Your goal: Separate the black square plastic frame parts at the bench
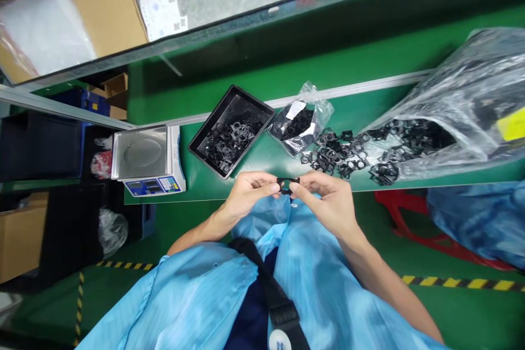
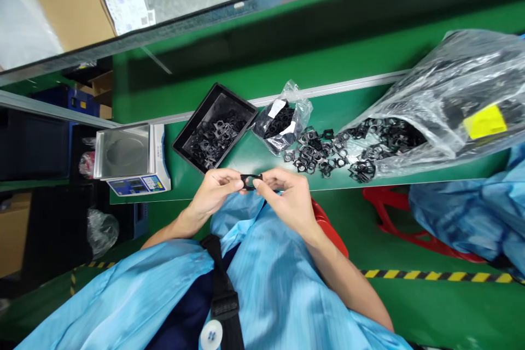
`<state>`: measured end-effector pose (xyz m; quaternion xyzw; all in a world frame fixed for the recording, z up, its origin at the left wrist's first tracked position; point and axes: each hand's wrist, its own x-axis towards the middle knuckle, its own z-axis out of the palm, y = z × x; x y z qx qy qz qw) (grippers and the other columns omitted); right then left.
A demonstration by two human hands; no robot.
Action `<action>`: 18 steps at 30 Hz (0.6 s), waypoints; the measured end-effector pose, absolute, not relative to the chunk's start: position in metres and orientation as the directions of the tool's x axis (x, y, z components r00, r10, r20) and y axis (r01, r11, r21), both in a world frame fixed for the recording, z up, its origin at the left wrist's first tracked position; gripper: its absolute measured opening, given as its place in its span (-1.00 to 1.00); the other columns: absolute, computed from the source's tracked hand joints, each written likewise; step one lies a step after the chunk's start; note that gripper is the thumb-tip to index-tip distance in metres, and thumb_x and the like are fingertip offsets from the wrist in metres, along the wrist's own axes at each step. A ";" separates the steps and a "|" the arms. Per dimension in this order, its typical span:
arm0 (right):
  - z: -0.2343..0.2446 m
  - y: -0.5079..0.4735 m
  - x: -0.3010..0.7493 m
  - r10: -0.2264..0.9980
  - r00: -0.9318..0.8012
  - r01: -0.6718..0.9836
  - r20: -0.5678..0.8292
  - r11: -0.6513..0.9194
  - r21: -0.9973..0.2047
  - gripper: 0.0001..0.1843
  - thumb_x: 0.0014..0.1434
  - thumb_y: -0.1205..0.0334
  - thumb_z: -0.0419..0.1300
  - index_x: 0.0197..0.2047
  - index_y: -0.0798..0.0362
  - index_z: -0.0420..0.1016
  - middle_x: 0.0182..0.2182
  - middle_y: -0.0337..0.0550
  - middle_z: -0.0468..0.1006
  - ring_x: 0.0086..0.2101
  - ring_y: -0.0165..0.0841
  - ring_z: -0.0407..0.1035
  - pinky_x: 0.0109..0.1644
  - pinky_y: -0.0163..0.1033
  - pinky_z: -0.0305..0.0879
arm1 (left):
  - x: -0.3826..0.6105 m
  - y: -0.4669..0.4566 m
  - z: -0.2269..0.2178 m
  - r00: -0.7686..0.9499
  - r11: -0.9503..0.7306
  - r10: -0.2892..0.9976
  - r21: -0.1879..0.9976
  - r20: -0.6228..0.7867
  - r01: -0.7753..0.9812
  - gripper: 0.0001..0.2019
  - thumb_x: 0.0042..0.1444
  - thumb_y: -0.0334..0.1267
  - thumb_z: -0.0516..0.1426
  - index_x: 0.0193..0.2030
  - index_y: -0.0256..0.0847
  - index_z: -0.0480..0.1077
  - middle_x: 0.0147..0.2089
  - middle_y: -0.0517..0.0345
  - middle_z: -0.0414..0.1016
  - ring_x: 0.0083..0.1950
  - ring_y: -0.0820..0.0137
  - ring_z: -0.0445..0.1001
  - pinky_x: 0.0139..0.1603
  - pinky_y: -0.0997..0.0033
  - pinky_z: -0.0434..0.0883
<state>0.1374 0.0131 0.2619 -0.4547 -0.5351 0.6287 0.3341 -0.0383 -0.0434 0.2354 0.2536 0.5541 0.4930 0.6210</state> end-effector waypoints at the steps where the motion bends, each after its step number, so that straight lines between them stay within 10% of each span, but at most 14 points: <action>1: 0.262 0.013 0.137 0.905 -0.368 0.070 -0.211 -0.200 -0.977 -0.62 0.07 -0.08 0.45 -0.49 0.03 0.50 -0.59 -0.23 0.55 -0.56 -0.32 0.50 -0.41 -0.22 0.49 | -0.038 -0.044 0.236 -0.114 0.379 0.895 0.869 -0.432 -0.318 -0.57 -0.18 0.07 0.49 -0.41 -0.28 0.61 -0.53 0.13 0.60 -0.50 0.42 0.55 -0.38 0.46 0.46; 18: 0.264 0.015 0.134 0.871 -0.396 -0.019 -0.291 -0.325 -0.946 -0.52 -0.07 -0.19 0.51 -0.50 0.02 0.49 -0.63 -0.24 0.56 -0.58 -0.32 0.50 -0.48 -0.26 0.41 | -0.038 -0.045 0.238 -0.116 0.310 0.915 0.858 -0.386 -0.410 -0.60 -0.19 -0.02 0.51 -0.35 -0.26 0.57 -0.49 0.19 0.59 -0.47 0.45 0.55 -0.37 0.48 0.45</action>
